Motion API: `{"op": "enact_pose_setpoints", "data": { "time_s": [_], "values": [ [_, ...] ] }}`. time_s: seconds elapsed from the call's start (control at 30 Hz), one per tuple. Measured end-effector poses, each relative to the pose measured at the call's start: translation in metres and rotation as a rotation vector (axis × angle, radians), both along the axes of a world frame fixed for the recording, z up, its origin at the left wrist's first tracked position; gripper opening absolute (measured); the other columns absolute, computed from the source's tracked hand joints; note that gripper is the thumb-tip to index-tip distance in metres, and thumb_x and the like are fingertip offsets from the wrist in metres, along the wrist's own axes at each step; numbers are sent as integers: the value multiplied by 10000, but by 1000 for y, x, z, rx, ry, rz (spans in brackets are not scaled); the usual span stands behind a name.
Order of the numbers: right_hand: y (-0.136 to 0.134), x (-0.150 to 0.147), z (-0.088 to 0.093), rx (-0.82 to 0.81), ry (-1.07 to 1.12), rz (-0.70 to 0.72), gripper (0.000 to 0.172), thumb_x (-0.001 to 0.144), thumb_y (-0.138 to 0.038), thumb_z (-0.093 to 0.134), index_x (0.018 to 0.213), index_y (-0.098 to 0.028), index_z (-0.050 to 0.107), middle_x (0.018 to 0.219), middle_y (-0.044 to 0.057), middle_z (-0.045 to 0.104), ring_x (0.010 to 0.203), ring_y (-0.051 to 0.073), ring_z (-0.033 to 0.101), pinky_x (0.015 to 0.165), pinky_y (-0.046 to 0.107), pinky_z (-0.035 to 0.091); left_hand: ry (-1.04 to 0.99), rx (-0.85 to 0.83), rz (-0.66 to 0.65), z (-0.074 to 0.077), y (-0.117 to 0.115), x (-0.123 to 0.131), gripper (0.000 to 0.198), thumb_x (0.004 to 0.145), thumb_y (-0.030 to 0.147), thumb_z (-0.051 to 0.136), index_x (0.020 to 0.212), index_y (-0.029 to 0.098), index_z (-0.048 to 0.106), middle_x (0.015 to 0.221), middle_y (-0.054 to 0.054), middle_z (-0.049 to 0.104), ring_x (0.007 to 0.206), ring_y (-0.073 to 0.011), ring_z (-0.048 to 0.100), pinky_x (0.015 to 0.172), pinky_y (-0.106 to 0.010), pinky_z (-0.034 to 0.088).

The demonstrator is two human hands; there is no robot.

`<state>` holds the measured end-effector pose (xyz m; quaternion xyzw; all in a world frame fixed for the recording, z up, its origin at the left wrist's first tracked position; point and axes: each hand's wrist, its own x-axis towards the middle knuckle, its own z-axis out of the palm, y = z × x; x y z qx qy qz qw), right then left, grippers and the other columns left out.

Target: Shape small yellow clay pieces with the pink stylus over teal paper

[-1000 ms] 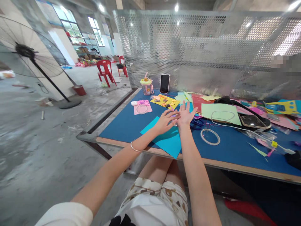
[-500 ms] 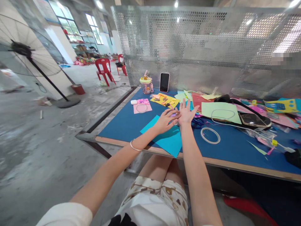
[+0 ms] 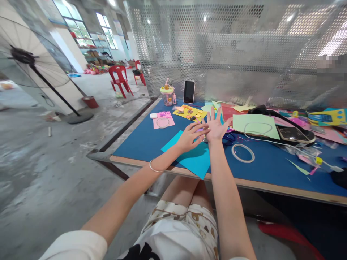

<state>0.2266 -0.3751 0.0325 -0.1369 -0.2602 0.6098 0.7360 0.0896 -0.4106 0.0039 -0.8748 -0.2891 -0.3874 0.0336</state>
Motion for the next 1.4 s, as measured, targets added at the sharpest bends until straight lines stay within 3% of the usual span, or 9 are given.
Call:
{"op": "enact_pose_setpoints", "data": {
  "time_s": [0.2, 0.3, 0.4, 0.6, 0.8, 1.03, 1.4],
  "values": [
    [-1, 1, -1, 62, -23, 21, 676, 830, -663, 88, 1146, -332, 585, 1388, -12, 480, 1312, 202, 412, 1051, 580, 270, -9, 15, -5, 4, -4, 0, 349, 949, 300, 369, 1237, 253, 560, 1346, -11, 499, 1269, -193, 363, 1100, -400, 333],
    [-4, 0, 1, 75, -8, 58, 666, 838, -660, 103, 1156, -323, 582, 1389, -6, 479, 1328, 212, 390, 1053, 579, 267, -29, 22, -2, 4, -4, -1, 386, 953, 290, 349, 1314, 263, 483, 1397, -11, 449, 1297, -178, 342, 1119, -399, 309],
    [-7, 0, 4, 75, 18, 86, 659, 845, -655, 110, 1149, -314, 585, 1376, 10, 493, 1317, 210, 405, 1053, 578, 270, 2, 43, 36, 3, -4, 0, 423, 954, 316, 344, 1366, 261, 426, 1444, -6, 394, 1320, -202, 316, 1130, -414, 283],
    [-9, 1, 6, 52, 5, 30, 671, 846, -651, 71, 1131, -329, 587, 1360, 2, 506, 1292, 202, 436, 1048, 590, 272, 82, 79, 69, 0, -4, 3, 421, 951, 400, 359, 1342, 287, 464, 1447, 24, 395, 1320, -239, 305, 1122, -435, 274],
    [-11, 1, 7, 108, 17, 79, 674, 841, -663, 80, 1138, -321, 580, 1371, 2, 492, 1296, 226, 428, 1044, 596, 274, -7, 43, 2, 5, -6, 0, 428, 969, 378, 288, 1359, 282, 436, 1501, -15, 289, 1354, -208, 281, 1127, -417, 267],
    [-22, -1, 16, 133, 120, 254, 681, 823, -710, 139, 1190, -306, 547, 1390, 38, 466, 1341, 258, 355, 1026, 641, 272, -206, -31, 9, 8, -4, -6, 437, 972, 419, 256, 1180, 282, 616, 1450, -25, 351, 1311, -212, 327, 1109, -429, 281],
    [-19, 2, 10, 246, -2, 296, 673, 770, -773, 220, 1218, -371, 521, 1448, -41, 406, 1391, 225, 276, 1092, 568, 252, -220, -11, -23, 7, -2, -5, 411, 965, 428, 297, 1140, 282, 639, 1410, -33, 395, 1293, -199, 336, 1096, -419, 289]
  ]
}}
